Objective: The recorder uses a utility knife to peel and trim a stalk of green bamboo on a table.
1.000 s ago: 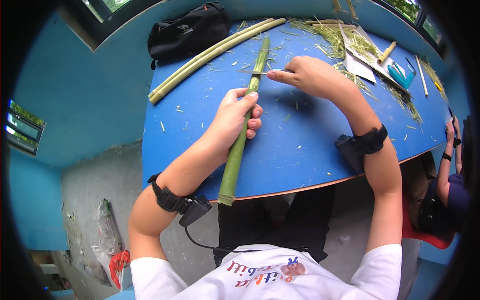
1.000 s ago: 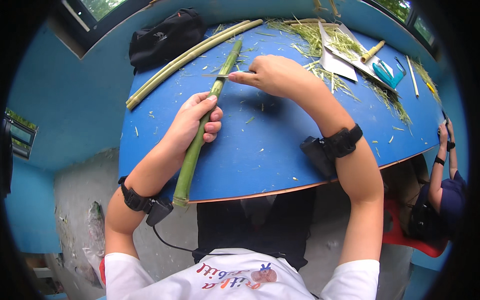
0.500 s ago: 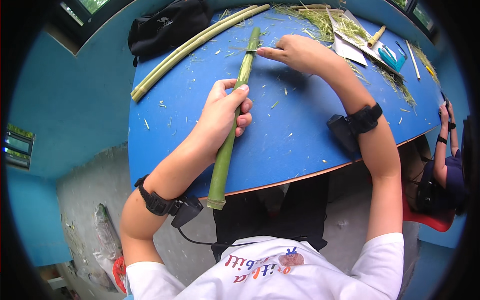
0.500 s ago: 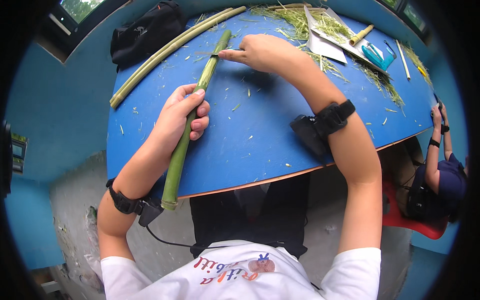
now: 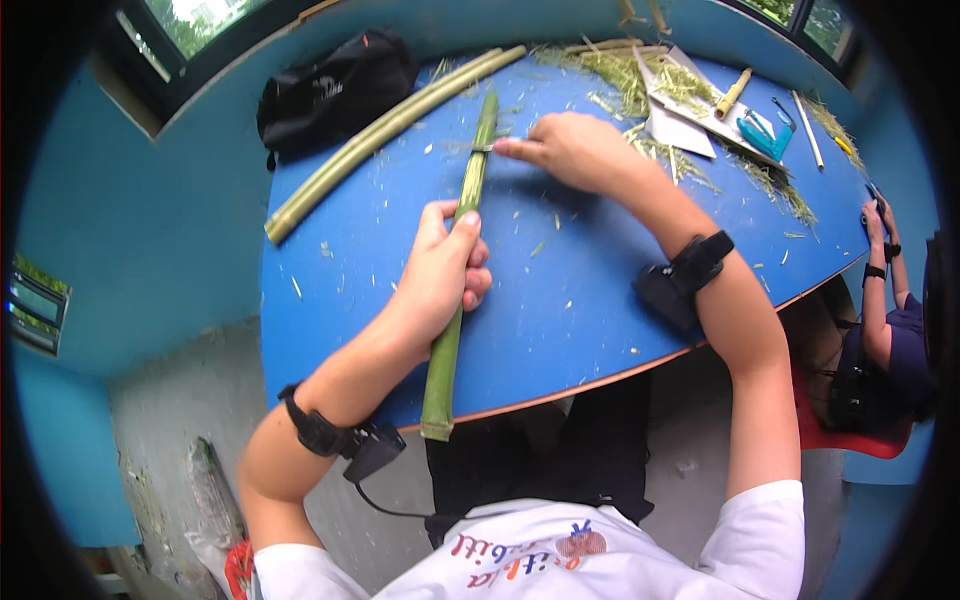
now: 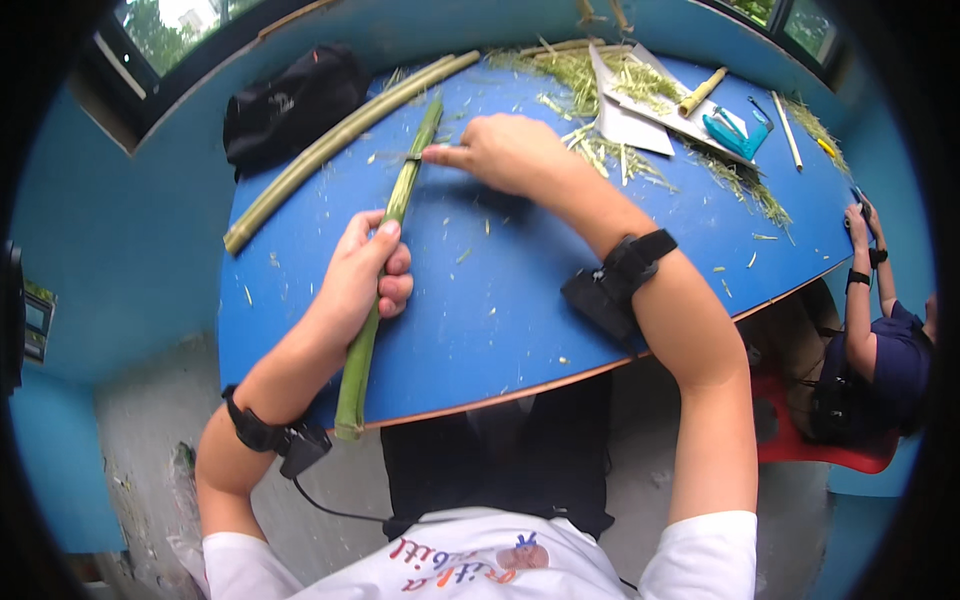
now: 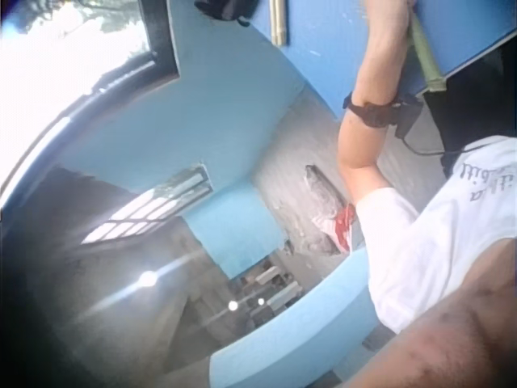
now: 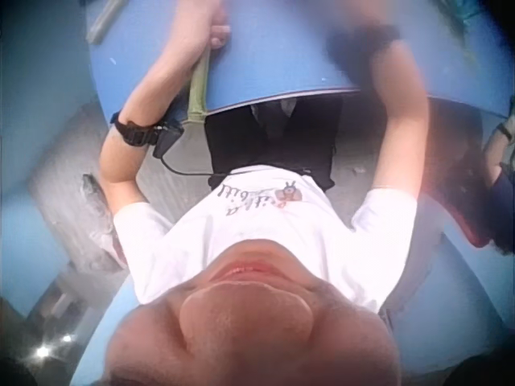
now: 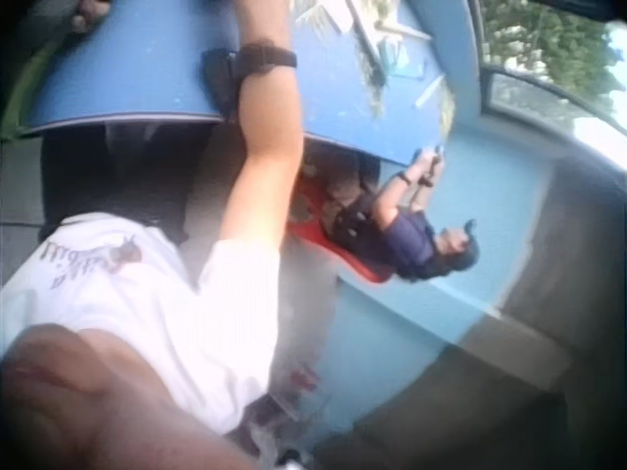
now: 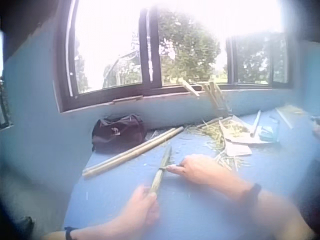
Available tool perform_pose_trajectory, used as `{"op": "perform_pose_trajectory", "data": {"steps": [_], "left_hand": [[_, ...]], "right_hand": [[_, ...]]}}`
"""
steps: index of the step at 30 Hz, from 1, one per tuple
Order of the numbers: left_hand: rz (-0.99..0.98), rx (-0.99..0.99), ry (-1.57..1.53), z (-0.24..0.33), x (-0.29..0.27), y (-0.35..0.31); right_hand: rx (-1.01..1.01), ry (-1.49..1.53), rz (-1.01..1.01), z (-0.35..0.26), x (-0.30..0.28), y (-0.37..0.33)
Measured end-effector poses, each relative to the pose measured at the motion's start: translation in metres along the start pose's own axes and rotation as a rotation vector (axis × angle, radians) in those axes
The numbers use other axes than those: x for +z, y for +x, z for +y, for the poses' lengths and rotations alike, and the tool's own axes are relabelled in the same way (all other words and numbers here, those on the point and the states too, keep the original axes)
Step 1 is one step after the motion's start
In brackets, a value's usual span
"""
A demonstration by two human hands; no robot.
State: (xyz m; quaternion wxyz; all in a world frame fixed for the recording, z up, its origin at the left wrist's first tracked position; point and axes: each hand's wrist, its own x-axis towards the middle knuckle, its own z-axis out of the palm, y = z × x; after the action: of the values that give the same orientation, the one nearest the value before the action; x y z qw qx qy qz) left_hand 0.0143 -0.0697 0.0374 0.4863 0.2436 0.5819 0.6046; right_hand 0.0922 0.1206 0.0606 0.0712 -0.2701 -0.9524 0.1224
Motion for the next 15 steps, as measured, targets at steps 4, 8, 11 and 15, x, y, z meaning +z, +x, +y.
{"op": "perform_pose_trajectory", "data": {"steps": [4,8,11,15], "left_hand": [[0.004,0.009,0.025,-0.002,-0.007,0.001],[0.015,-0.014,0.042,-0.001,-0.013,-0.001],[0.003,-0.016,0.030,0.000,-0.014,0.001],[0.020,-0.020,-0.008,-0.001,-0.011,-0.001]], "right_hand": [[-0.009,-0.020,0.057,-0.005,0.010,0.009],[-0.017,0.004,0.055,-0.006,0.010,0.007],[-0.016,0.025,-0.025,-0.003,0.003,0.004],[-0.020,0.048,-0.091,-0.004,-0.001,-0.003]]}}
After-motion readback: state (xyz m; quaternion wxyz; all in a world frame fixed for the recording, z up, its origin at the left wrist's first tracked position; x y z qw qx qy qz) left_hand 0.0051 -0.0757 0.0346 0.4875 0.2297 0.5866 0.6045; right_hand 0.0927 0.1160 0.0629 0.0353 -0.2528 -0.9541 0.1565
